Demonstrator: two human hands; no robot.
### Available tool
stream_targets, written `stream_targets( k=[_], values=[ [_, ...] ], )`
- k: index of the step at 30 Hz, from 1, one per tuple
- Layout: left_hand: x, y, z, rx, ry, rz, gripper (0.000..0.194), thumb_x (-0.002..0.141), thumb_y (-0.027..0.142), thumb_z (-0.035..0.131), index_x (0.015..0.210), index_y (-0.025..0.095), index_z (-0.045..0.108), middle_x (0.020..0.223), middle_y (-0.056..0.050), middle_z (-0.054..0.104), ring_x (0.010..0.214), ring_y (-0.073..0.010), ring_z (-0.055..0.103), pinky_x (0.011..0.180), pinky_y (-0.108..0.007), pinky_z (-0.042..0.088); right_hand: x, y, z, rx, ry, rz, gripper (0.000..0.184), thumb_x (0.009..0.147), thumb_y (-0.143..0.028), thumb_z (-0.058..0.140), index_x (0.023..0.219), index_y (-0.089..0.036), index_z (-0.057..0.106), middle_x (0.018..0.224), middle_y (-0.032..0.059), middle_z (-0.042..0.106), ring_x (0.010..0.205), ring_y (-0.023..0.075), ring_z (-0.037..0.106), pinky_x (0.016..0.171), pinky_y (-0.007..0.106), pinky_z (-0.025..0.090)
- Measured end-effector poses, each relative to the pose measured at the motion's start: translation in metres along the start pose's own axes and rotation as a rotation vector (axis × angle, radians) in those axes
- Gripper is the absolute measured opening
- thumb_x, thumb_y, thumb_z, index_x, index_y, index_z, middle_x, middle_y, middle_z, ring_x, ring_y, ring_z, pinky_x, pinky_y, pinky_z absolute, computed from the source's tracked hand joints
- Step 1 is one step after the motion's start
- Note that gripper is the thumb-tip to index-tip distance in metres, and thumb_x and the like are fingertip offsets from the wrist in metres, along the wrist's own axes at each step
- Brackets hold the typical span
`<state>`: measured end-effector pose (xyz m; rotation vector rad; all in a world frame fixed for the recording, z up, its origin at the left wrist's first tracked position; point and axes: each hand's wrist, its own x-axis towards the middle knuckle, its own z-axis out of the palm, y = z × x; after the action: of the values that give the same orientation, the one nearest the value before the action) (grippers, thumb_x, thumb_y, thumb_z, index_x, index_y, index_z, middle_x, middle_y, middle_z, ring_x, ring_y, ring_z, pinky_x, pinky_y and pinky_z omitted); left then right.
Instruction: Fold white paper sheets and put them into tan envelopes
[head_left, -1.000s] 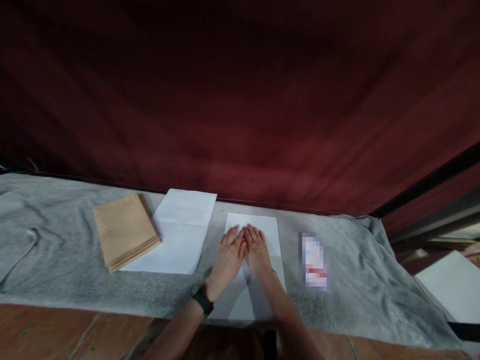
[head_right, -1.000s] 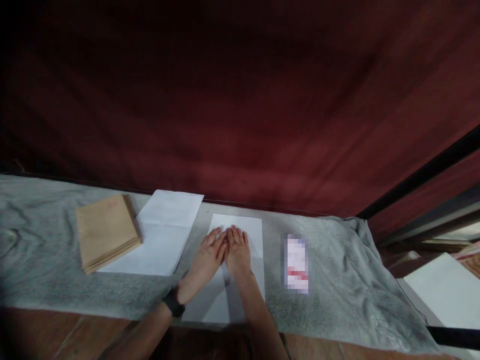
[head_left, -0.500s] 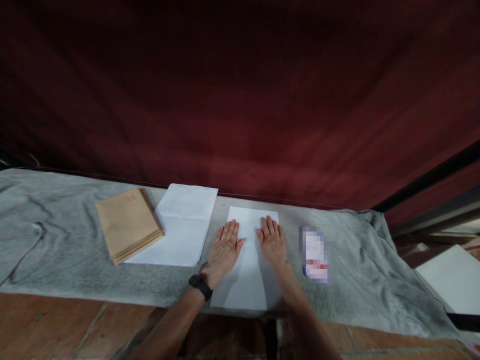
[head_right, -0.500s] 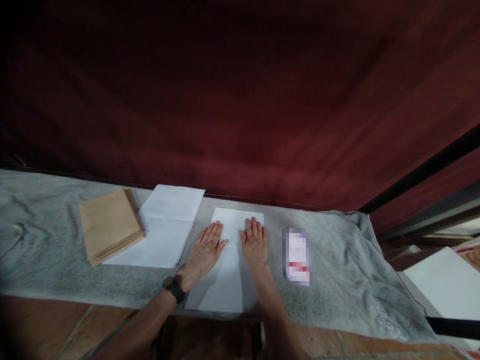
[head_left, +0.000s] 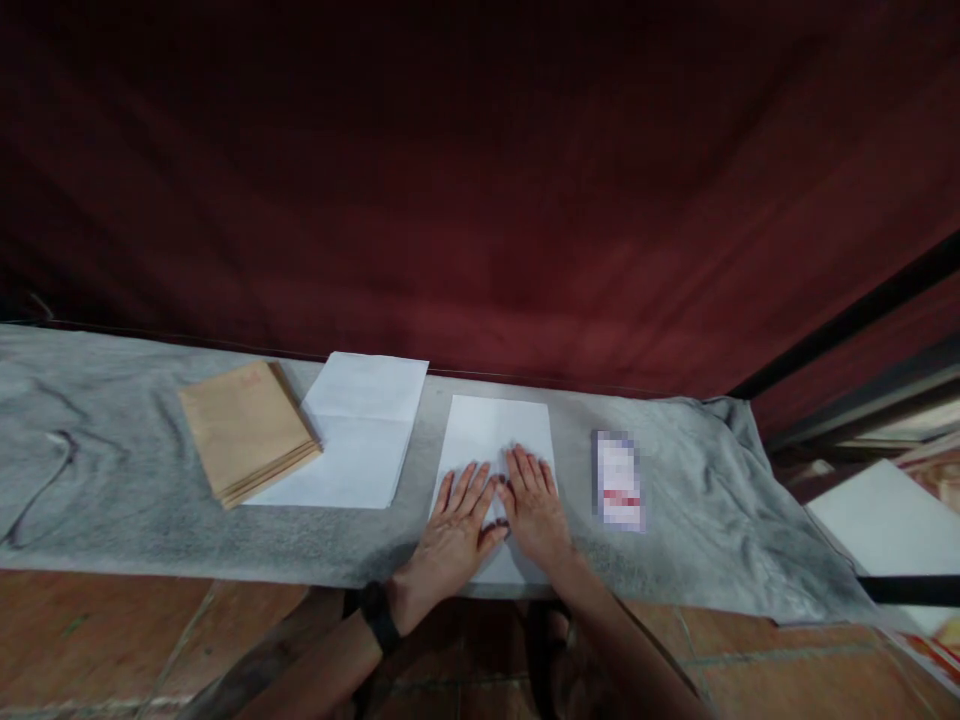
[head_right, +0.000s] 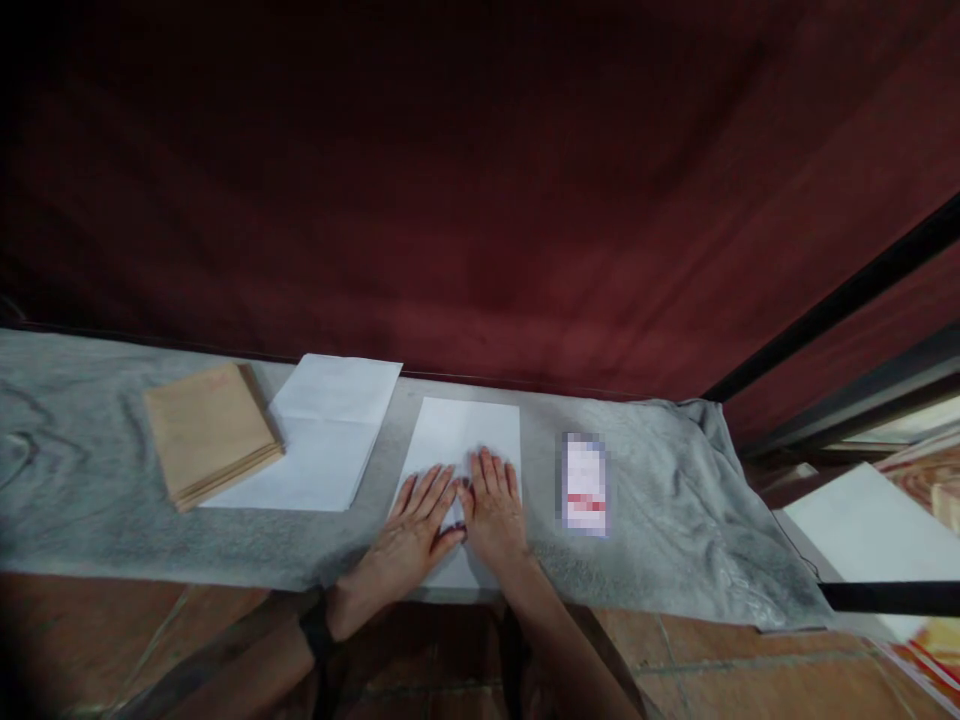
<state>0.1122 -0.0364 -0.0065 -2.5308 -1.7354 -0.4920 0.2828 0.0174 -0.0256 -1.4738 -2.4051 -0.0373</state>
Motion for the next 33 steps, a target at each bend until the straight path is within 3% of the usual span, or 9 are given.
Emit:
stream_targets(
  k=[3,7,10,14,19,24,28,30,33],
  values=[
    [-0.010,0.001,0.005,0.011,-0.035,0.025,0.064,0.097,0.053,0.045,0.151,0.019,0.036,0.159,-0.011,0.034,0.148,-0.0282,0.027,0.120,-0.054,0.024,-0.010,-0.004,0.000,-0.019,-0.004,-0.029,0.055,0.104,-0.040,0.033,0.154,-0.018,0.030,0.159,0.0106,0.031,0.146,0.0268,0.031,0.119,0.049,0.025],
    [-0.014,-0.012,0.003,0.020,-0.050,0.000,0.064,0.099,0.054,0.040,0.152,0.020,0.034,0.158,-0.011,0.036,0.147,-0.0261,0.031,0.120,-0.051,0.023,-0.016,0.009,-0.004,-0.069,0.033,0.019,0.055,0.104,-0.039,0.035,0.154,-0.016,0.031,0.158,0.0133,0.034,0.144,0.0278,0.034,0.117,0.049,0.028],
    [-0.019,-0.020,-0.007,0.007,-0.085,-0.010,0.067,0.098,0.057,0.039,0.152,0.018,0.033,0.158,-0.013,0.035,0.147,-0.0264,0.029,0.120,-0.051,0.022,-0.021,0.019,-0.009,-0.086,0.044,0.041,0.054,0.104,-0.037,0.035,0.153,-0.013,0.033,0.156,0.0139,0.037,0.142,0.0272,0.037,0.115,0.047,0.030],
    [-0.033,-0.020,-0.028,-0.084,-0.204,0.084,0.081,0.090,0.059,0.055,0.156,0.024,0.023,0.162,-0.012,0.026,0.150,-0.0288,0.020,0.120,-0.055,0.017,-0.033,0.028,-0.016,-0.076,0.003,0.040,0.054,0.103,-0.035,0.035,0.151,-0.009,0.036,0.154,0.0155,0.039,0.141,0.0270,0.039,0.115,0.046,0.033],
    [-0.045,-0.017,-0.044,-0.189,-0.305,0.191,0.077,0.087,0.037,0.065,0.153,0.034,0.027,0.162,-0.005,0.027,0.150,-0.0256,0.022,0.121,-0.057,0.013,-0.048,0.041,-0.027,0.008,-0.103,-0.022,0.052,0.101,-0.030,0.038,0.151,-0.014,0.037,0.156,0.0124,0.038,0.143,0.0237,0.038,0.116,0.044,0.035],
    [-0.046,-0.030,-0.048,-0.256,-0.274,0.191,0.060,0.087,0.022,0.061,0.144,0.032,0.045,0.153,-0.004,0.045,0.144,-0.0201,0.037,0.122,-0.046,0.023,-0.054,0.050,-0.039,0.064,-0.188,-0.060,0.057,0.094,-0.013,0.038,0.151,-0.016,0.037,0.157,0.0101,0.036,0.145,0.0208,0.034,0.117,0.044,0.036],
    [-0.041,-0.039,-0.058,-0.346,-0.219,0.122,0.043,0.086,0.011,0.054,0.122,0.029,0.067,0.132,-0.001,0.066,0.125,-0.0181,0.058,0.118,-0.041,0.034,-0.056,0.059,-0.055,0.167,-0.317,-0.097,0.071,0.079,0.004,0.036,0.148,-0.013,0.042,0.157,0.0099,0.037,0.146,0.0164,0.031,0.119,0.038,0.033],
    [-0.038,-0.043,-0.065,-0.427,-0.153,0.083,0.035,0.088,0.012,0.051,0.110,0.028,0.073,0.120,-0.001,0.072,0.115,-0.0179,0.065,0.114,-0.040,0.040,-0.056,0.064,-0.063,0.251,-0.373,-0.087,0.077,0.075,0.007,0.035,0.147,-0.017,0.044,0.156,0.0061,0.039,0.145,0.0137,0.033,0.119,0.035,0.032],
    [-0.033,-0.048,-0.073,-0.592,-0.004,-0.040,0.026,0.093,0.026,0.050,0.103,0.025,0.074,0.107,-0.002,0.076,0.103,-0.0185,0.069,0.099,-0.035,0.052,-0.055,0.067,-0.073,0.390,-0.380,-0.050,0.073,0.080,0.001,0.041,0.147,-0.026,0.043,0.155,0.0011,0.042,0.143,0.0140,0.037,0.118,0.036,0.035]
  ],
)
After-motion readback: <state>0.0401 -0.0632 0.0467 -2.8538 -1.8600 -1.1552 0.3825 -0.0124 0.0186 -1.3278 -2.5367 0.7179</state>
